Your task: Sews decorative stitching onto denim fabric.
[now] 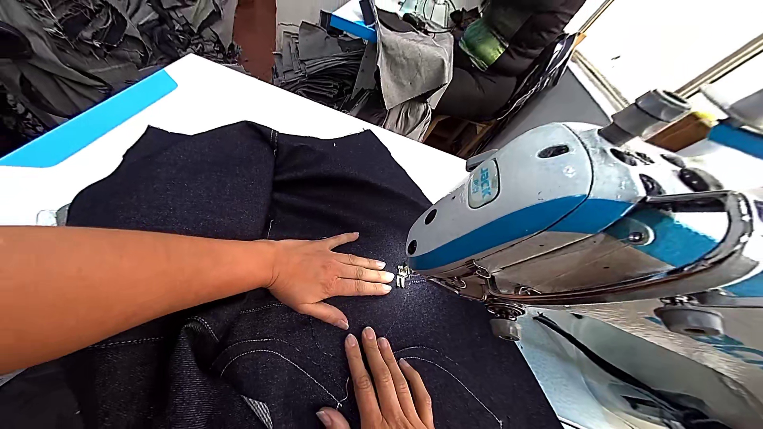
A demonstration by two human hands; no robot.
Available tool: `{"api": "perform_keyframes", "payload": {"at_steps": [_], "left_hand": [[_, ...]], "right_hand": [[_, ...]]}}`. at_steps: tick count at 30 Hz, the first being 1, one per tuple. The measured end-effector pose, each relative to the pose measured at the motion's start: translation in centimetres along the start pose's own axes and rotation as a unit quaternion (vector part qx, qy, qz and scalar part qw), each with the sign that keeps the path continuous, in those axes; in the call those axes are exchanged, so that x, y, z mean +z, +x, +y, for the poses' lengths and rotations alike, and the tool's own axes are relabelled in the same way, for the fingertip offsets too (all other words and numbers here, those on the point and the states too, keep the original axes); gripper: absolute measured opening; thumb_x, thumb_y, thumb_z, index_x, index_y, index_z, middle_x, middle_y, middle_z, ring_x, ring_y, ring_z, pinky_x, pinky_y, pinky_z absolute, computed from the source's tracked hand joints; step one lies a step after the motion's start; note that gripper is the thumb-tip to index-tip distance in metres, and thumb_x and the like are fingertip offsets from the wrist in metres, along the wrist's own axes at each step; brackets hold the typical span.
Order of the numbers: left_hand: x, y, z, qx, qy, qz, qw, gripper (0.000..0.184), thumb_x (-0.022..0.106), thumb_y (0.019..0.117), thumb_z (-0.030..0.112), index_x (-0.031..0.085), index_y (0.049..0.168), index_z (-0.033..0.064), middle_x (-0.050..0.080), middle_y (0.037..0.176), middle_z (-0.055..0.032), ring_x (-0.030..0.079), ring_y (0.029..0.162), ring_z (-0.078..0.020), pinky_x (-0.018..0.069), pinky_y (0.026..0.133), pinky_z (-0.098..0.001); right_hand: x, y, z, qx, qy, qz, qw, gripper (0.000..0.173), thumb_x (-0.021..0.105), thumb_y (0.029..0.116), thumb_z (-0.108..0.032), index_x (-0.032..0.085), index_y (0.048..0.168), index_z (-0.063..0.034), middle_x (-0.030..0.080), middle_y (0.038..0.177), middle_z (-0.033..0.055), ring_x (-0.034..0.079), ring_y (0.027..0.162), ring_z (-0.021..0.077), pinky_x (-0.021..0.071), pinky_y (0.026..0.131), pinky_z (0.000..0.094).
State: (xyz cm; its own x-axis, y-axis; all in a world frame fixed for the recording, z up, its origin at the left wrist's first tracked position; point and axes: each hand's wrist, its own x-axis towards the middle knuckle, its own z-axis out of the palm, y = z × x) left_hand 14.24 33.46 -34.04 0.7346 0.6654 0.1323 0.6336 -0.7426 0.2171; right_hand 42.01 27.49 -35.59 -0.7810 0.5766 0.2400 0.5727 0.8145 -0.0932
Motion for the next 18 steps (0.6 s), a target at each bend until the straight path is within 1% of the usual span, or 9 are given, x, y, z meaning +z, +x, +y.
{"api": "perform_keyframes", "payload": {"at_steps": [3,6,9,14,18], "left_hand": [[0.07,0.02,0.01,0.002,0.003,-0.001,1.000,0.072,0.041,0.1031,0.057,0.038,0.159,0.0123,0.036,0.166,-0.0037,0.024,0.157,-0.0233,0.0106,0.125,-0.0627],[0.04,0.00,0.22,-0.003,-0.003,0.006,1.000,0.071,0.042,0.1028,0.056,0.040,0.158,0.0117,0.037,0.165,-0.0046,0.026,0.156,-0.0236,0.0108,0.125,-0.0627],[-0.25,-0.04,0.33,-0.010,-0.005,-0.003,1.000,0.071,0.043,0.1030,0.056,0.039,0.159,0.0121,0.035,0.166,-0.0048,0.025,0.157,-0.0235,0.0107,0.125,-0.0625],[-0.24,-0.05,0.30,-0.010,-0.001,-0.006,1.000,0.072,0.042,0.1033,0.057,0.038,0.159,0.0121,0.034,0.167,-0.0043,0.024,0.157,-0.0223,0.0093,0.125,-0.0621],[0.11,-0.11,0.39,-0.012,-0.003,0.005,1.000,0.070,0.045,0.1027,0.054,0.040,0.158,0.0126,0.037,0.165,-0.0035,0.025,0.156,-0.0210,0.0090,0.126,-0.0614]], "right_hand": [[0.02,-0.07,-0.03,0.002,-0.003,-0.002,1.000,0.082,0.033,0.0991,-0.071,0.053,0.150,-0.0105,0.052,0.154,0.0102,0.050,0.142,0.0260,0.0325,0.117,0.0463],[0.02,-0.07,0.01,0.000,0.001,-0.002,1.000,0.082,0.033,0.0993,-0.071,0.053,0.150,-0.0100,0.052,0.154,0.0108,0.050,0.142,0.0261,0.0329,0.116,0.0466],[0.07,0.02,0.05,0.000,0.004,-0.001,1.000,0.082,0.034,0.0990,-0.071,0.053,0.150,-0.0099,0.052,0.154,0.0111,0.050,0.142,0.0259,0.0322,0.117,0.0463],[0.11,0.02,0.05,-0.001,0.005,0.000,1.000,0.082,0.034,0.0992,-0.071,0.053,0.150,-0.0099,0.052,0.154,0.0111,0.050,0.142,0.0255,0.0315,0.117,0.0463],[-0.17,0.02,-0.04,0.003,0.012,-0.010,1.000,0.080,0.035,0.0997,-0.070,0.053,0.150,-0.0104,0.052,0.154,0.0117,0.050,0.142,0.0275,0.0326,0.117,0.0482]]}}
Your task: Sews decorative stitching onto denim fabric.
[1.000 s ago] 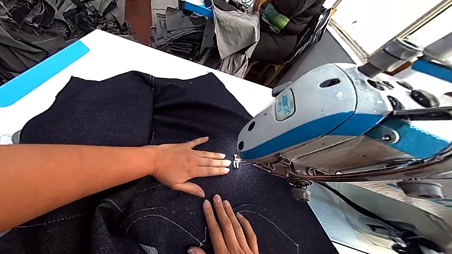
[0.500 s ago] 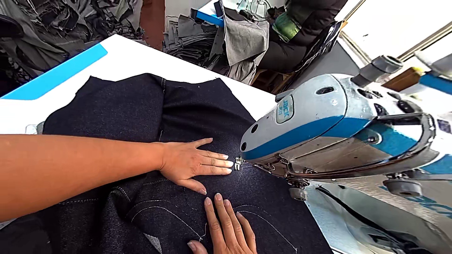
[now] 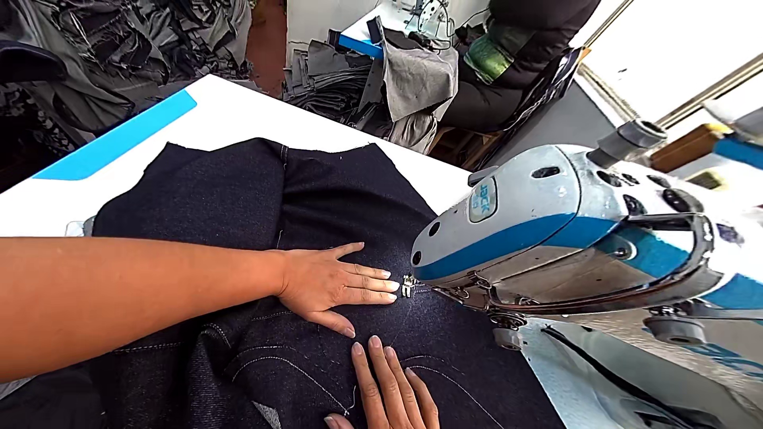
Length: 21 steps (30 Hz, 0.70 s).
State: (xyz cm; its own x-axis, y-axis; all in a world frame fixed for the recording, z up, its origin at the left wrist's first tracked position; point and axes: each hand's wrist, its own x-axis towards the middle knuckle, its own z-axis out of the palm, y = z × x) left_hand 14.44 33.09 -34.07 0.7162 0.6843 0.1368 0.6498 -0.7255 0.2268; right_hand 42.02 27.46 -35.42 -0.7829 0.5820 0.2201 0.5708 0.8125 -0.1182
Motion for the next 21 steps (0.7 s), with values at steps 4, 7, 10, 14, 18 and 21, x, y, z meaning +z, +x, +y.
{"api": "perform_keyframes", "payload": {"at_steps": [4,7,10,14,18,21], "left_hand": [[0.1,0.0,-0.2,0.006,0.005,0.001,1.000,0.069,0.044,0.1029,0.053,0.040,0.158,0.0126,0.036,0.165,-0.0047,0.025,0.157,-0.0222,0.0088,0.125,-0.0628],[0.1,0.1,-0.2,0.002,0.007,-0.004,1.000,0.069,0.044,0.1033,0.053,0.038,0.159,0.0132,0.034,0.166,-0.0049,0.023,0.157,-0.0225,0.0084,0.125,-0.0630],[0.1,0.1,-0.1,0.000,0.009,-0.004,1.000,0.069,0.044,0.1031,0.053,0.039,0.159,0.0134,0.035,0.166,-0.0050,0.024,0.157,-0.0228,0.0091,0.124,-0.0640],[0.0,0.2,0.0,-0.006,0.003,-0.004,1.000,0.070,0.046,0.1021,0.054,0.039,0.158,0.0123,0.035,0.166,-0.0052,0.024,0.157,-0.0229,0.0085,0.124,-0.0644],[0.0,0.5,0.0,-0.035,-0.001,-0.006,0.999,0.075,0.046,0.1014,0.058,0.036,0.160,0.0118,0.033,0.167,-0.0040,0.021,0.157,-0.0211,0.0061,0.125,-0.0642],[-0.2,1.1,0.2,-0.081,-0.003,0.000,0.997,0.078,0.048,0.1003,0.059,0.035,0.160,0.0104,0.033,0.167,-0.0057,0.023,0.157,-0.0226,0.0057,0.124,-0.0661]], "right_hand": [[0.0,0.1,0.0,0.003,0.010,0.002,1.000,0.078,0.036,0.1000,-0.069,0.053,0.150,-0.0119,0.052,0.154,0.0109,0.050,0.142,0.0273,0.0328,0.116,0.0478],[0.1,0.0,0.1,0.006,0.017,0.005,1.000,0.076,0.037,0.1008,-0.067,0.054,0.150,-0.0119,0.052,0.154,0.0114,0.051,0.142,0.0277,0.0339,0.116,0.0482],[0.0,0.1,0.0,0.011,0.022,0.009,1.000,0.070,0.039,0.1023,-0.061,0.055,0.149,-0.0116,0.053,0.154,0.0117,0.051,0.141,0.0277,0.0333,0.116,0.0485],[0.1,0.1,-0.1,0.009,0.022,0.012,1.000,0.067,0.041,0.1026,-0.057,0.055,0.149,-0.0106,0.053,0.153,0.0127,0.051,0.141,0.0284,0.0329,0.116,0.0491],[-0.1,0.7,1.0,0.001,0.023,0.022,0.999,0.062,0.046,0.1012,-0.052,0.057,0.147,-0.0107,0.054,0.152,0.0130,0.052,0.140,0.0306,0.0364,0.115,0.0513],[0.0,1.7,3.0,-0.020,0.022,0.036,0.999,0.057,0.043,0.1025,-0.048,0.059,0.145,-0.0130,0.055,0.152,0.0106,0.055,0.137,0.0300,0.0402,0.112,0.0508]]}}
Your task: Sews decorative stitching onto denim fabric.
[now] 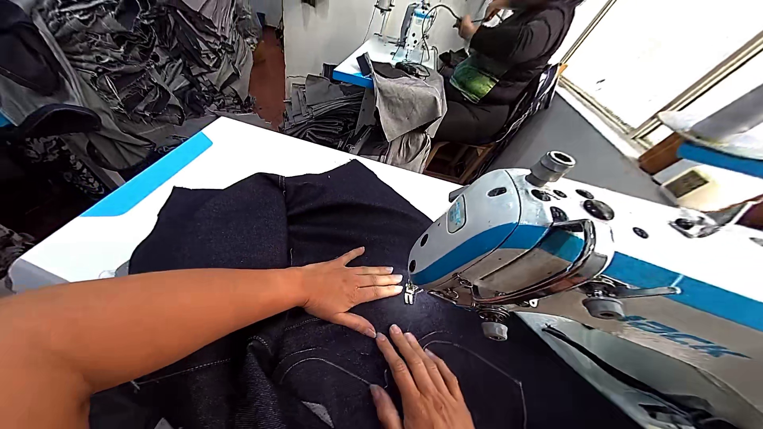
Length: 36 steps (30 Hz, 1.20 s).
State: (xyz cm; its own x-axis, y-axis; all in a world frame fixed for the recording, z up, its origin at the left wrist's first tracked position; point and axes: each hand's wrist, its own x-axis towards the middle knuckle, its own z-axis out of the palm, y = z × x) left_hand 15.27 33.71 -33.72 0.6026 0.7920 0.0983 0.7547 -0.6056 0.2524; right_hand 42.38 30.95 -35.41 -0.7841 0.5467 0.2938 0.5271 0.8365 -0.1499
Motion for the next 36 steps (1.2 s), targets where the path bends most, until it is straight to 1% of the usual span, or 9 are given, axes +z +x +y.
{"api": "perform_keyframes", "payload": {"at_steps": [6,10,15,19,24,30,32,34,36], "left_hand": [[-0.6,0.9,0.5,-0.086,-0.001,-0.001,0.996,0.082,0.047,0.0994,0.063,0.034,0.160,0.0097,0.031,0.168,-0.0079,0.018,0.158,-0.0242,0.0024,0.123,-0.0661],[-0.6,0.9,0.6,-0.096,-0.003,0.007,0.995,0.081,0.048,0.0996,0.062,0.035,0.160,0.0105,0.031,0.168,-0.0092,0.019,0.158,-0.0257,0.0033,0.123,-0.0672],[-0.6,0.9,0.3,-0.087,0.002,-0.013,0.996,0.067,0.041,0.1004,0.066,0.036,0.160,0.0351,0.027,0.169,-0.0079,0.016,0.159,-0.0298,0.0034,0.122,-0.0685],[-0.8,1.1,0.6,-0.114,0.009,-0.030,0.993,0.072,0.038,0.1005,0.068,0.032,0.162,0.0299,0.023,0.171,-0.0078,0.012,0.159,-0.0287,0.0007,0.123,-0.0669],[-0.3,1.6,2.1,-0.213,0.021,-0.003,0.977,0.073,0.038,0.1028,0.064,0.033,0.162,0.0219,0.022,0.171,-0.0078,0.014,0.159,-0.0312,0.0009,0.121,-0.0696],[0.5,2.5,4.1,-0.339,0.025,0.015,0.940,0.078,0.030,0.1014,0.070,0.024,0.165,0.0237,0.017,0.172,-0.0063,0.009,0.160,-0.0306,-0.0011,0.120,-0.0719],[0.5,2.5,4.4,-0.346,0.027,0.017,0.938,0.079,0.032,0.1016,0.069,0.024,0.165,0.0223,0.016,0.172,-0.0074,0.008,0.159,-0.0319,-0.0019,0.119,-0.0732],[0.2,2.6,4.4,-0.348,0.017,0.002,0.937,0.079,0.032,0.1018,0.069,0.022,0.165,0.0218,0.014,0.173,-0.0075,0.006,0.160,-0.0320,-0.0030,0.118,-0.0736],[-0.8,2.7,4.4,-0.348,-0.009,-0.035,0.937,0.079,0.033,0.1028,0.066,0.020,0.165,0.0203,0.010,0.173,-0.0090,0.003,0.160,-0.0338,-0.0036,0.117,-0.0749]], "right_hand": [[0.3,2.0,3.6,-0.048,-0.012,0.038,0.998,0.049,0.040,0.1026,-0.040,0.065,0.138,-0.0170,0.061,0.146,0.0061,0.060,0.132,0.0270,0.0463,0.107,0.0486],[-1.4,2.4,0.4,-0.001,0.063,0.020,0.998,0.046,0.057,0.0999,-0.035,0.069,0.128,-0.0011,0.066,0.135,0.0179,0.065,0.124,0.0363,0.0509,0.103,0.0522],[0.7,1.2,-3.8,0.056,0.016,0.045,0.997,0.071,0.051,0.0993,-0.053,0.061,0.136,0.0071,0.058,0.144,0.0249,0.058,0.133,0.0387,0.0458,0.111,0.0483],[1.4,1.0,-3.0,0.039,-0.008,0.075,0.996,0.063,0.047,0.1017,-0.047,0.064,0.135,0.0042,0.063,0.140,0.0193,0.061,0.130,0.0349,0.0472,0.110,0.0466],[1.1,1.8,1.6,-0.028,0.011,0.081,0.996,0.048,0.049,0.1003,-0.032,0.067,0.133,-0.0011,0.066,0.137,0.0146,0.064,0.128,0.0312,0.0500,0.108,0.0445],[-0.6,3.6,7.6,-0.117,0.042,0.003,0.992,0.043,0.043,0.1027,-0.026,0.067,0.135,-0.0101,0.065,0.141,0.0066,0.064,0.128,0.0256,0.0560,0.100,0.0440],[-2.3,4.0,6.9,-0.108,0.024,-0.046,0.993,0.041,0.048,0.1020,-0.026,0.067,0.134,-0.0093,0.065,0.140,0.0084,0.065,0.126,0.0280,0.0567,0.098,0.0477],[-4.9,4.2,3.7,-0.044,0.033,-0.076,0.996,0.037,0.056,0.1010,-0.027,0.071,0.128,-0.0067,0.070,0.131,0.0122,0.068,0.120,0.0314,0.0569,0.096,0.0522],[-6.0,4.5,-0.4,0.025,0.051,-0.039,0.998,0.039,0.054,0.1017,-0.033,0.074,0.120,-0.0046,0.073,0.121,0.0143,0.072,0.111,0.0322,0.0603,0.087,0.0512]]}}
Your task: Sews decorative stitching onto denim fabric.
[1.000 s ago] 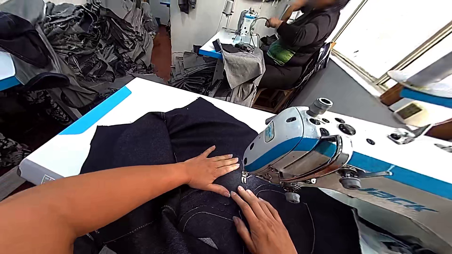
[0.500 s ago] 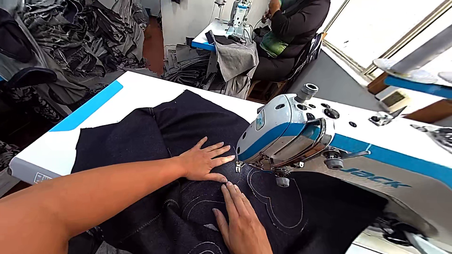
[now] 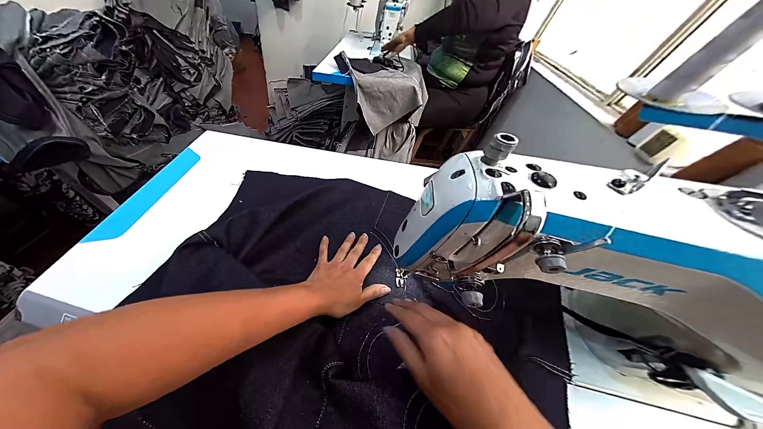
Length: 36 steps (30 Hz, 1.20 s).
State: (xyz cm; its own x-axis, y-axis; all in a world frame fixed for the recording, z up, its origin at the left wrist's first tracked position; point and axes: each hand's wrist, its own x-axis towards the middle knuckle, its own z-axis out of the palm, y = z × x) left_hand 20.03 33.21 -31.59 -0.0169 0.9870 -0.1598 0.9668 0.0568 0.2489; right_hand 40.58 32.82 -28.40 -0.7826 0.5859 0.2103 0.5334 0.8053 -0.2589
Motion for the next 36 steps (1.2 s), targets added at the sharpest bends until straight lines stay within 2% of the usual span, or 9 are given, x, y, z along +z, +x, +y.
{"api": "perform_keyframes", "payload": {"at_steps": [3,4,6,8,10,24,32,34,36], "left_hand": [[-3.1,0.5,0.0,0.026,0.043,-0.072,0.996,0.075,0.033,0.1047,0.063,0.030,0.162,0.0149,0.014,0.172,-0.0144,0.004,0.158,-0.0400,0.0005,0.116,-0.0777],[-3.7,0.9,-0.3,0.070,0.082,-0.057,0.992,0.070,0.034,0.1060,0.059,0.042,0.157,0.0113,0.024,0.169,-0.0167,0.009,0.158,-0.0415,0.0030,0.117,-0.0766],[-3.5,2.3,-2.4,0.262,0.140,0.061,0.953,0.052,0.046,0.1057,0.047,0.068,0.129,0.0067,0.052,0.151,-0.0172,0.033,0.151,-0.0395,0.0178,0.119,-0.0701],[-2.4,4.5,-4.7,0.455,0.116,0.102,0.877,0.046,0.048,0.1051,0.039,0.066,0.132,0.0053,0.064,0.137,-0.0142,0.051,0.139,-0.0332,0.0303,0.120,-0.0588],[-1.3,5.7,-6.2,0.525,0.063,0.074,0.845,0.052,0.044,0.1072,0.036,0.057,0.143,0.0001,0.060,0.143,-0.0155,0.051,0.140,-0.0308,0.0291,0.122,-0.0505],[1.0,2.0,-4.7,0.341,0.049,0.081,0.935,0.059,0.032,0.1099,0.044,0.047,0.153,0.0061,0.045,0.159,-0.0099,0.035,0.152,-0.0233,0.0193,0.126,-0.0506],[1.8,-0.1,-1.5,0.168,0.015,0.085,0.982,0.068,0.032,0.1086,0.052,0.039,0.157,0.0051,0.037,0.165,-0.0095,0.024,0.157,-0.0259,0.0143,0.127,-0.0528],[1.5,-0.1,-1.7,0.176,0.005,0.069,0.982,0.069,0.034,0.1082,0.053,0.038,0.158,0.0049,0.034,0.166,-0.0105,0.022,0.157,-0.0268,0.0125,0.127,-0.0536],[0.9,0.4,-3.3,0.245,0.012,0.062,0.967,0.064,0.038,0.1079,0.050,0.043,0.156,0.0075,0.039,0.163,-0.0102,0.026,0.156,-0.0268,0.0166,0.126,-0.0546]], "right_hand": [[2.6,0.0,-3.9,0.092,0.020,-0.010,0.996,0.065,0.051,0.1023,-0.048,0.062,0.135,0.0076,0.061,0.140,0.0259,0.058,0.133,0.0394,0.0462,0.110,0.0515],[4.1,-0.2,-4.1,0.108,0.013,-0.021,0.994,0.071,0.049,0.1030,-0.050,0.055,0.140,0.0108,0.053,0.146,0.0292,0.051,0.139,0.0420,0.0396,0.116,0.0526],[6.5,-0.5,-3.9,0.101,-0.038,0.019,0.994,0.073,0.046,0.1028,-0.050,0.054,0.140,0.0132,0.053,0.147,0.0304,0.053,0.137,0.0435,0.0414,0.114,0.0536],[7.3,-0.9,-3.7,0.082,-0.069,0.054,0.993,0.072,0.044,0.1029,-0.050,0.057,0.137,0.0129,0.056,0.143,0.0292,0.057,0.133,0.0422,0.0454,0.111,0.0521],[7.4,-1.0,-3.4,0.071,-0.072,0.060,0.993,0.071,0.042,0.1037,-0.049,0.057,0.137,0.0126,0.057,0.144,0.0283,0.057,0.133,0.0416,0.0454,0.111,0.0514],[5.6,-1.9,3.3,-0.076,-0.045,0.045,0.995,0.056,0.046,0.1022,-0.036,0.059,0.139,0.0047,0.059,0.145,0.0198,0.058,0.135,0.0329,0.0466,0.112,0.0431],[4.2,0.1,12.2,-0.289,0.007,0.002,0.957,0.047,0.039,0.1065,-0.024,0.056,0.145,-0.0045,0.056,0.151,0.0113,0.050,0.143,0.0223,0.0411,0.117,0.0366],[2.5,0.7,12.3,-0.267,0.014,-0.045,0.963,0.044,0.041,0.1063,-0.025,0.059,0.144,-0.0099,0.058,0.149,0.0073,0.054,0.140,0.0213,0.0456,0.113,0.0378],[0.1,0.6,9.9,-0.208,-0.004,-0.026,0.978,0.037,0.049,0.1030,-0.027,0.072,0.125,-0.0099,0.071,0.130,0.0078,0.070,0.118,0.0254,0.0594,0.092,0.0448]]}}
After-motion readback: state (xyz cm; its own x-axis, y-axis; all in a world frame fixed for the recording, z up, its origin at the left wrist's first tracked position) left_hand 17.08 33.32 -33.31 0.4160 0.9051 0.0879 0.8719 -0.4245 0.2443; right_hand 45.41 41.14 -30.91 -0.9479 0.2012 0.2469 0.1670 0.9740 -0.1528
